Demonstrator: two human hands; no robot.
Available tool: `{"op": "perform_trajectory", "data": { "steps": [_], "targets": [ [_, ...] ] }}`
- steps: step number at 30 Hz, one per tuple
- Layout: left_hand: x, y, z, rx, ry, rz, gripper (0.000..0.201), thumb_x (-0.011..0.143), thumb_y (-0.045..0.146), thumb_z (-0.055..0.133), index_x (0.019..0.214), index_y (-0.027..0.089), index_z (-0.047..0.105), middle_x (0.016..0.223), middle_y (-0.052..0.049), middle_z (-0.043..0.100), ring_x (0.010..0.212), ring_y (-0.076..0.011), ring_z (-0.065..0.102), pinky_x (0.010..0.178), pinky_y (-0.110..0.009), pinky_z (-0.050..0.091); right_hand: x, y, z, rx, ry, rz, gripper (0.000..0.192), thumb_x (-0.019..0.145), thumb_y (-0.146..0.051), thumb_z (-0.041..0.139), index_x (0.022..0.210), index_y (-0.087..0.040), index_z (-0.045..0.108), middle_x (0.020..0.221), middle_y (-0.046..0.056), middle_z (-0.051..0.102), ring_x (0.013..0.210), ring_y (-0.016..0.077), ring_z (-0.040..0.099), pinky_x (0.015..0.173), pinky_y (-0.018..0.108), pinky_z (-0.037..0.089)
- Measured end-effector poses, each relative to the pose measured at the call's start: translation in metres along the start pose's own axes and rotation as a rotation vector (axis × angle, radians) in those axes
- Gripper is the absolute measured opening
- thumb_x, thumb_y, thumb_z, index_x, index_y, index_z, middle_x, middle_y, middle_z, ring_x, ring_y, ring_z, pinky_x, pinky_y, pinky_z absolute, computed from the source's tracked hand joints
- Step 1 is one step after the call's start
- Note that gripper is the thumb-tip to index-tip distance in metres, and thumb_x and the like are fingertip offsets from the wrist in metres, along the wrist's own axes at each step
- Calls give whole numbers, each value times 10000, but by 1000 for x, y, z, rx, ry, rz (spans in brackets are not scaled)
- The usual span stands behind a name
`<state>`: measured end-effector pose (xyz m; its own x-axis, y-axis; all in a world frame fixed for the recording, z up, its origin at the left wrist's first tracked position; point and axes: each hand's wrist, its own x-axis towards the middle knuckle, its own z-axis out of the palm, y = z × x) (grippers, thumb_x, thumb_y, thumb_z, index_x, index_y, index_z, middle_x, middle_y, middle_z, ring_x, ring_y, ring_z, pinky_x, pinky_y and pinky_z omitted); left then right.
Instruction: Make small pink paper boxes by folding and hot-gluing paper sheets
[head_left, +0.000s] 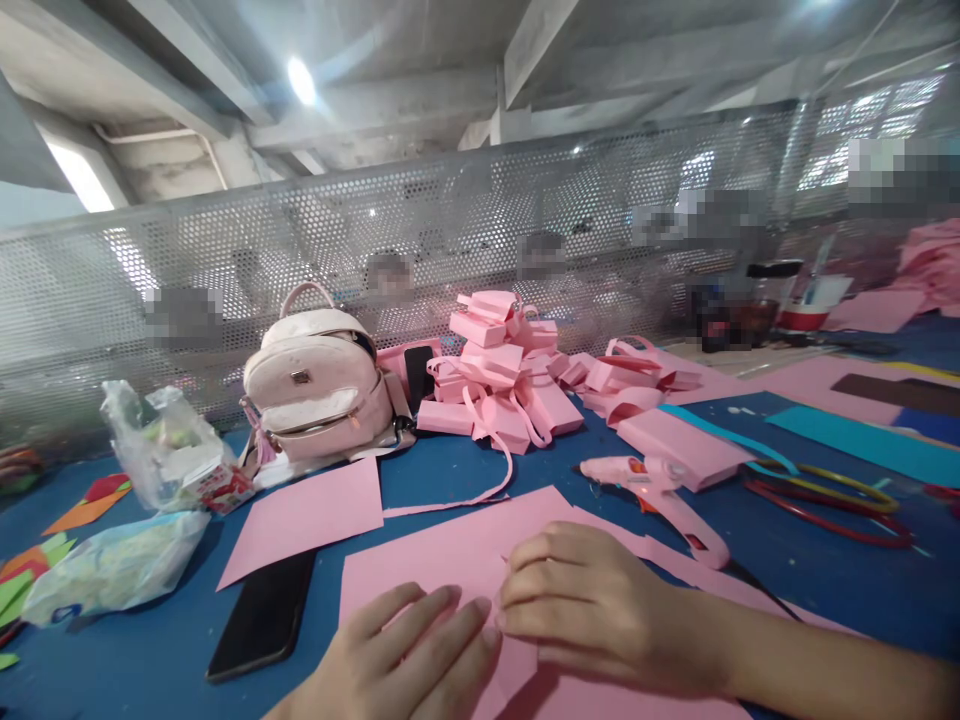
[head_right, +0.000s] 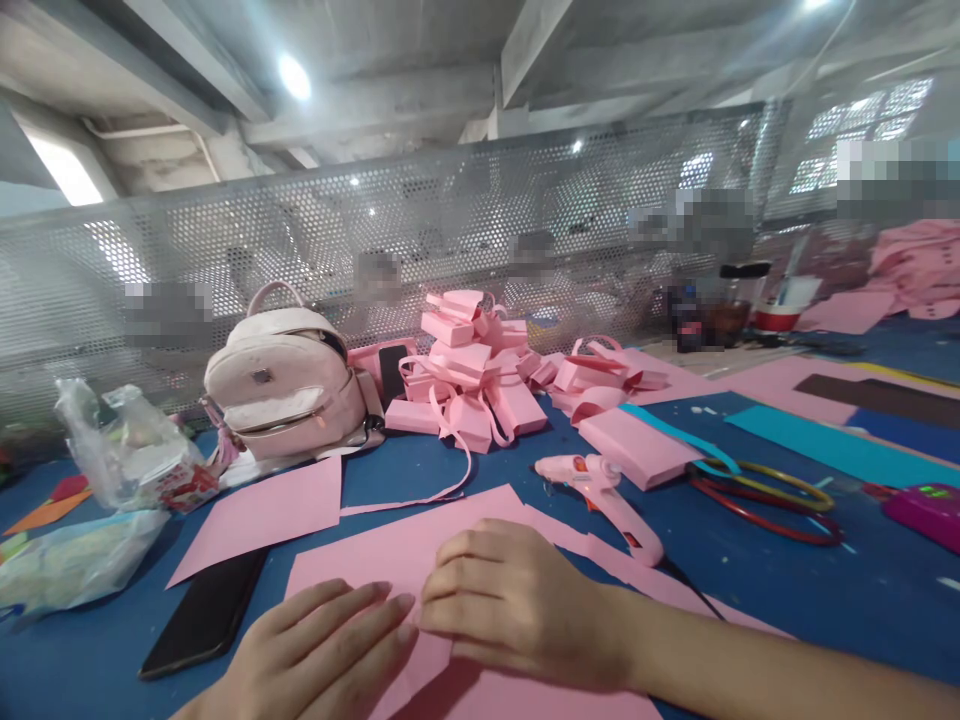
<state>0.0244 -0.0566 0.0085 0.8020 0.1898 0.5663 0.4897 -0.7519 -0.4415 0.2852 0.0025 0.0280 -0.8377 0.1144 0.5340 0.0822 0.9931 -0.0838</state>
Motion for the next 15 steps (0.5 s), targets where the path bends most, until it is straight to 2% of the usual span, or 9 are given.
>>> {"op": "perform_trajectory", "data": {
  "steps": [2, 5, 7, 10, 15],
  "targets": [
    [-8, 1, 10, -20, 141, -40, 282, 1025, 180, 478, 1127, 169, 742, 1107, 0, 786, 915, -176, 787, 794, -232, 636, -1, 3, 1, 48, -19, 4, 269, 1003, -339, 581, 1213, -183, 644, 1102, 72, 748, 1089, 204, 632, 966, 324, 475],
    [-22, 2, 24, -36, 97, 13, 309, 1039, 228, 467, 1238, 175, 697, 1232, -44, 739, 1066, -204, 746, 857, -252, 629, -3, 4, 4, 127, 5, 29, 320, 999, -430, 569, 1189, -188, 659, 1104, 89, 744, 1118, 224, 628, 1008, 365, 467],
    [-28, 1, 28, -31, 48, 72, 327, 1044, 273, 471, 1287, 180, 670, 1333, -63, 679, 1161, -224, 699, 877, -264, 625, -4, 3, 7, 187, 13, 94, 275, 999, -394, 579, 1142, -180, 678, 1127, 97, 733, 1146, 216, 619, 1044, 359, 453],
    [-29, -1, 27, -24, 30, 85, 319, 1037, 301, 500, 1280, 186, 672, 1374, -69, 647, 1219, -235, 661, 883, -272, 624, -5, 3, 12, 310, 36, 211, 214, 978, -329, 624, 1099, -167, 696, 1149, 104, 721, 1152, 199, 625, 1046, 323, 462],
    [-12, -6, 10, -64, 4, 85, 279, 1037, 255, 510, 1234, 180, 694, 1297, -46, 698, 1148, -207, 706, 876, -255, 624, -8, 5, 20, 445, 41, 394, 292, 949, -368, 666, 1190, -204, 685, 1210, 95, 713, 1159, 207, 638, 1019, 332, 488]
  ]
}}
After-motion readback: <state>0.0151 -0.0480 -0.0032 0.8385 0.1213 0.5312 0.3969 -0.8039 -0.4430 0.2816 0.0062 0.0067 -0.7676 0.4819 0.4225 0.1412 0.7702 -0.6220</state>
